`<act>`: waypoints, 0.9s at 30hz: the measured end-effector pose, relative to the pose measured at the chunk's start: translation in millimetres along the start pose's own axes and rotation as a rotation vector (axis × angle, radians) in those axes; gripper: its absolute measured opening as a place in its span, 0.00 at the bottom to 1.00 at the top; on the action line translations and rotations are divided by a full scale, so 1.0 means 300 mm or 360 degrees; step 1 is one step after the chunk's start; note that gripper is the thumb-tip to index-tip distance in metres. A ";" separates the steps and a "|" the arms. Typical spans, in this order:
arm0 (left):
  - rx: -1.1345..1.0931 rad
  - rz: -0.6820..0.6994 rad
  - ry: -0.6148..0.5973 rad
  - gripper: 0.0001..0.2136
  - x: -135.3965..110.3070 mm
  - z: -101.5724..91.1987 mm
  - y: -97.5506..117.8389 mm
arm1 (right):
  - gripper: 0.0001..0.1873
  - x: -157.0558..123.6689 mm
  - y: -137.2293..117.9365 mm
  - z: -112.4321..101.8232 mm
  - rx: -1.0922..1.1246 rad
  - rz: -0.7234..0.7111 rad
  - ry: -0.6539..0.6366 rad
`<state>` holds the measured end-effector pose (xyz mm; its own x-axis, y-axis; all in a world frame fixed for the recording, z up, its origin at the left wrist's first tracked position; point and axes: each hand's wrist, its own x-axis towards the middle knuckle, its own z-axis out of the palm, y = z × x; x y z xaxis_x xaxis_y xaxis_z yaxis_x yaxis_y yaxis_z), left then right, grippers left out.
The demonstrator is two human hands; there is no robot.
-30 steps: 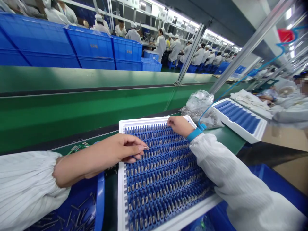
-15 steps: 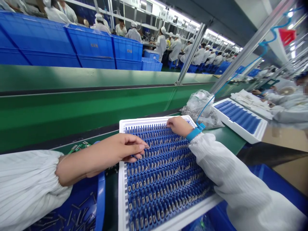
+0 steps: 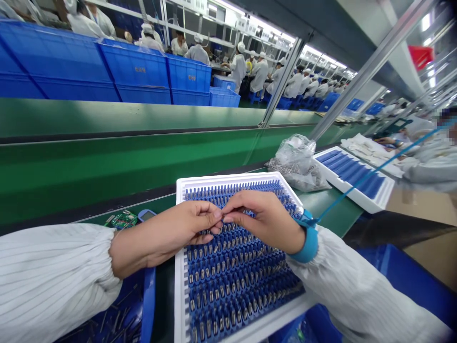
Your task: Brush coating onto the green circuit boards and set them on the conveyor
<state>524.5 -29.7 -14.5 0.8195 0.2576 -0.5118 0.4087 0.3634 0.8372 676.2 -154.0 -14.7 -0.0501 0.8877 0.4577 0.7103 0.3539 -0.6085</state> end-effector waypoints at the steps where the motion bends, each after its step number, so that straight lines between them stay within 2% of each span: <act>1: -0.0016 -0.0008 -0.0010 0.07 -0.001 0.001 0.000 | 0.10 -0.003 0.001 0.004 0.0020 -0.0017 0.0017; 5: -0.0054 -0.0015 -0.0002 0.09 -0.008 0.004 0.000 | 0.09 -0.011 0.014 0.001 0.0014 -0.0002 0.0052; 8: -0.0072 -0.0043 0.0060 0.11 -0.015 0.006 0.002 | 0.04 -0.011 0.063 -0.044 -0.0112 0.0148 0.0112; 10: -0.0061 -0.0057 0.0076 0.12 -0.021 0.005 0.007 | 0.02 -0.012 0.134 -0.091 -0.0259 0.0309 0.0150; 12: -0.0060 -0.0064 0.0077 0.12 -0.029 0.001 0.016 | 0.03 -0.016 0.228 -0.136 -0.0427 0.0491 0.0134; 15: -0.0053 -0.0084 0.0137 0.10 -0.041 -0.011 0.031 | 0.11 -0.028 0.365 -0.169 -0.0636 0.0724 -0.0028; 18: -0.0055 -0.0066 0.0201 0.09 -0.050 -0.026 0.043 | 0.12 -0.038 0.448 -0.164 -0.0787 0.0861 -0.0191; 23: -0.0111 -0.0074 0.0280 0.08 -0.062 -0.055 0.052 | 0.11 -0.026 0.473 -0.143 -0.0935 0.0954 -0.0360; 27: -0.0097 -0.0054 0.0254 0.08 -0.067 -0.071 0.046 | 0.11 -0.009 0.470 -0.135 -0.0989 0.0977 -0.0455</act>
<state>505.1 -10.7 3.4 0.7297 0.3812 -0.5677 0.4057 0.4269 0.8082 804.9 -118.4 -75.4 0.3477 0.9358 -0.0589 0.9151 -0.3524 -0.1962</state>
